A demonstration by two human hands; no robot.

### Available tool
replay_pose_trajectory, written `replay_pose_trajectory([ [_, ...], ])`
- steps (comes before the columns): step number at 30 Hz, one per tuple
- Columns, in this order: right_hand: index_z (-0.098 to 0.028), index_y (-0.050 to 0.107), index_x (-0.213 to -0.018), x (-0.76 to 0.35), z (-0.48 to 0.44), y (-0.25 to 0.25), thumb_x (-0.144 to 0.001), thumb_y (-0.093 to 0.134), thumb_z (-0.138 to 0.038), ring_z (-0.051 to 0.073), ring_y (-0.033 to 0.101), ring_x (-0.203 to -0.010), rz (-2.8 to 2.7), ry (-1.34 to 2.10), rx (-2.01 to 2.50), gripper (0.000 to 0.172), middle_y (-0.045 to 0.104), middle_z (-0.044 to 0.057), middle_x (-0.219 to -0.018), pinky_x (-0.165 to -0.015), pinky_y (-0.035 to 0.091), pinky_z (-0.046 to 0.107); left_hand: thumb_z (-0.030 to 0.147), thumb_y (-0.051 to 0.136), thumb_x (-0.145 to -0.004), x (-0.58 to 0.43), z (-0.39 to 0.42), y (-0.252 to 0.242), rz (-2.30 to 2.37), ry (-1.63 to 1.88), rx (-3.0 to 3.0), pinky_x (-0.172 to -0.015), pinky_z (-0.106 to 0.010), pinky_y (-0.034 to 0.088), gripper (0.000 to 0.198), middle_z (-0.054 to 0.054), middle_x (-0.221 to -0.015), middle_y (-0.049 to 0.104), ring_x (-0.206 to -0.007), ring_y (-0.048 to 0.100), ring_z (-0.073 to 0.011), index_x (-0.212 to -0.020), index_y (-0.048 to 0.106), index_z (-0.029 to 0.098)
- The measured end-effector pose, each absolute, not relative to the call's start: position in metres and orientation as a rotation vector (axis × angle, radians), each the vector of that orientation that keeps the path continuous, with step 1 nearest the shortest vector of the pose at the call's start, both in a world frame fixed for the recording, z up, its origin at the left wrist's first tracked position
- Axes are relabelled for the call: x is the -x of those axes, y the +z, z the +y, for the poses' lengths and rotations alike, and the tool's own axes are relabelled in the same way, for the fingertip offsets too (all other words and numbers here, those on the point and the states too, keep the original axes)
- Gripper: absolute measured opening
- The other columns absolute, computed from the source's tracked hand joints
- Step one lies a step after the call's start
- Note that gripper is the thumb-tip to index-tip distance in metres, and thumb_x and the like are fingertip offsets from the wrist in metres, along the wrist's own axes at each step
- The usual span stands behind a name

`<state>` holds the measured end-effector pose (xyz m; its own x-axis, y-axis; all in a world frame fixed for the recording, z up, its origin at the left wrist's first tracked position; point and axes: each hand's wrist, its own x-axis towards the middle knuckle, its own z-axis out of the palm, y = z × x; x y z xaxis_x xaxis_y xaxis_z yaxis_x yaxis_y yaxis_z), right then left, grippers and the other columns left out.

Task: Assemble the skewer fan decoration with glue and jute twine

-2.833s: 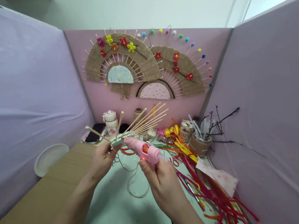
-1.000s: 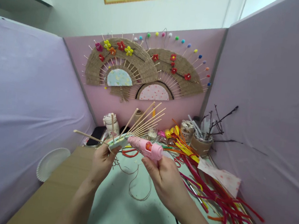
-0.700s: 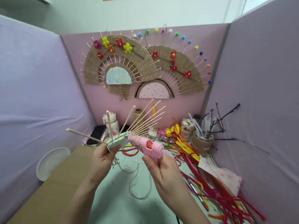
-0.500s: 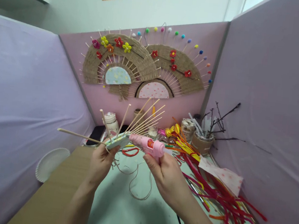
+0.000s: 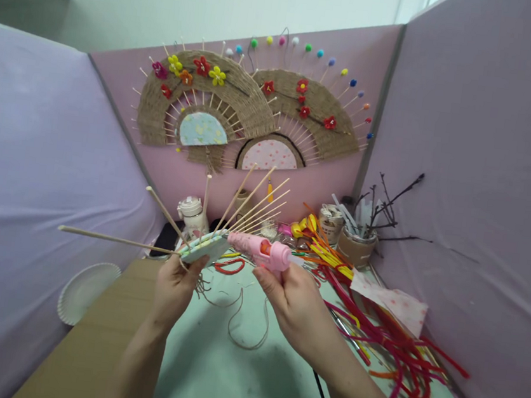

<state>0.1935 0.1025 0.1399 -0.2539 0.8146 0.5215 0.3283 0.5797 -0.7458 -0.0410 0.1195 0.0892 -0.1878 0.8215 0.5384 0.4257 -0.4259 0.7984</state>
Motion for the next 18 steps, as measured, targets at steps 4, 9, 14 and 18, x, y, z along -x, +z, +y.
replay_pose_trajectory([
  [4,-0.025,0.064,-0.074,-0.1954,0.1032,0.1356,-0.097,0.042,-0.051,0.022,0.063,-0.073,-1.831,0.615,0.944,0.042,0.058,0.001,-0.06,-0.066,0.053,0.032,0.038,0.062,-0.089,0.041,0.1194,0.0895,1.401,1.656,-1.742,-0.087,-0.031,0.051,0.034,-0.007,-0.11,0.073,-0.101,0.067,-0.0216,-0.117,0.066,0.019],
  [9,-0.025,0.065,-0.078,-0.1971,0.1052,0.1331,-0.098,0.042,-0.05,0.021,0.062,-0.073,-1.838,0.628,0.94,0.039,0.06,0.001,-0.064,-0.067,0.052,0.031,0.037,0.064,-0.087,0.0404,0.1192,0.0901,1.384,1.694,-1.705,-0.089,-0.032,0.051,0.035,-0.008,-0.113,0.073,-0.102,0.067,-0.0218,-0.117,0.066,0.018],
  [14,-0.025,0.063,-0.077,-0.1964,0.1065,0.1361,-0.097,0.041,-0.052,0.02,0.059,-0.065,-1.836,0.614,0.914,0.04,0.056,0.0,-0.06,-0.061,0.05,0.03,0.037,0.065,-0.086,0.0407,0.12,0.0892,1.388,1.707,-1.696,-0.088,-0.033,0.051,0.035,-0.008,-0.107,0.074,-0.099,0.068,-0.022,-0.115,0.067,0.018],
  [18,-0.025,0.057,-0.068,-0.1962,0.1075,0.1371,-0.097,0.042,-0.05,0.017,0.053,-0.056,-1.838,0.608,0.923,0.041,0.051,-0.001,-0.055,-0.054,0.046,0.028,0.039,0.067,-0.084,0.0391,0.1199,0.0898,1.405,1.719,-1.642,-0.084,-0.033,0.053,0.034,-0.008,-0.102,0.075,-0.093,0.069,-0.0227,-0.109,0.069,0.016],
])
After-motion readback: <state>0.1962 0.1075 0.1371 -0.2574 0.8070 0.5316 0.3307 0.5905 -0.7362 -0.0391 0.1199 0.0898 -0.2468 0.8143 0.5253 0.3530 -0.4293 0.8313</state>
